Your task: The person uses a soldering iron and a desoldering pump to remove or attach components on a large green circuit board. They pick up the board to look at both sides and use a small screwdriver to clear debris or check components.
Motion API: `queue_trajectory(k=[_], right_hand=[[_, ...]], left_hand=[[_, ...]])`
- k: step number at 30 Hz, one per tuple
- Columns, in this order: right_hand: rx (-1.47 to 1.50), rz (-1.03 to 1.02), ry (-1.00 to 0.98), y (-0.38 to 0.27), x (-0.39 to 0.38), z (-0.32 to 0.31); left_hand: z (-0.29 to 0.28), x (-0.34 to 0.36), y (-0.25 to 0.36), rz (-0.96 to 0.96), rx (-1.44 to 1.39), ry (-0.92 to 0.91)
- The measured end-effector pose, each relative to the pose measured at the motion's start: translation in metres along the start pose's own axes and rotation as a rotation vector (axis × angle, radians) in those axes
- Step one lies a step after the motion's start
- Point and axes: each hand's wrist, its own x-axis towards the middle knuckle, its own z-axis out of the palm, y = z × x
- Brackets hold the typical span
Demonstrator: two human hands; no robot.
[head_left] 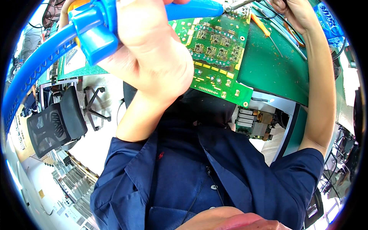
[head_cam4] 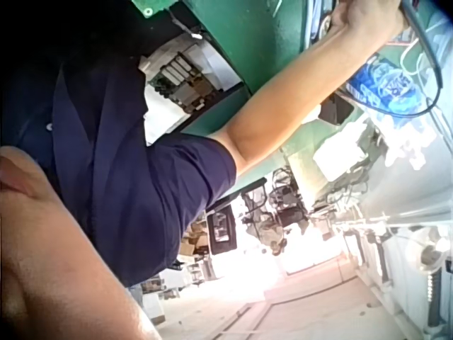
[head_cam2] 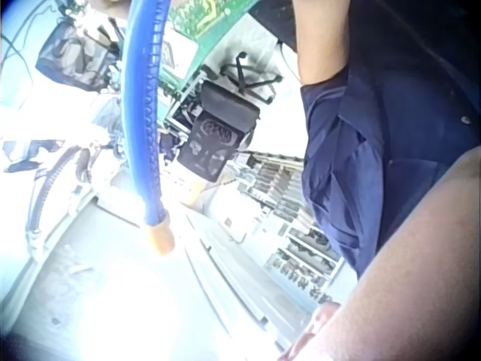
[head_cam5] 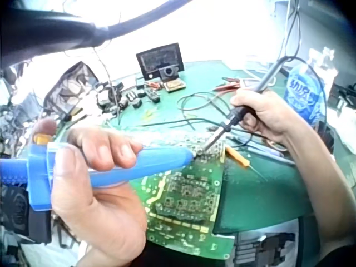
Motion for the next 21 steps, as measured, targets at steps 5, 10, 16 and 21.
queue_trajectory(k=[5, 10, 16, 21], right_hand=[[-0.005, 0.091, -0.043, -0.003, 0.004, -0.005], [0.001, 0.072, -0.006, 0.001, 0.002, -0.004], [-0.042, 0.064, -0.001, -0.001, 0.003, -0.005], [-0.044, 0.092, -0.02, -0.003, 0.005, -0.001]], left_hand=[[0.004, -0.003, -0.002, 0.01, 0.014, 0.006], [0.006, -0.005, -0.004, 0.023, 0.031, 0.006], [0.005, -0.004, -0.007, 0.031, 0.034, 0.002], [0.004, -0.005, -0.005, 0.043, 0.054, -0.004]])
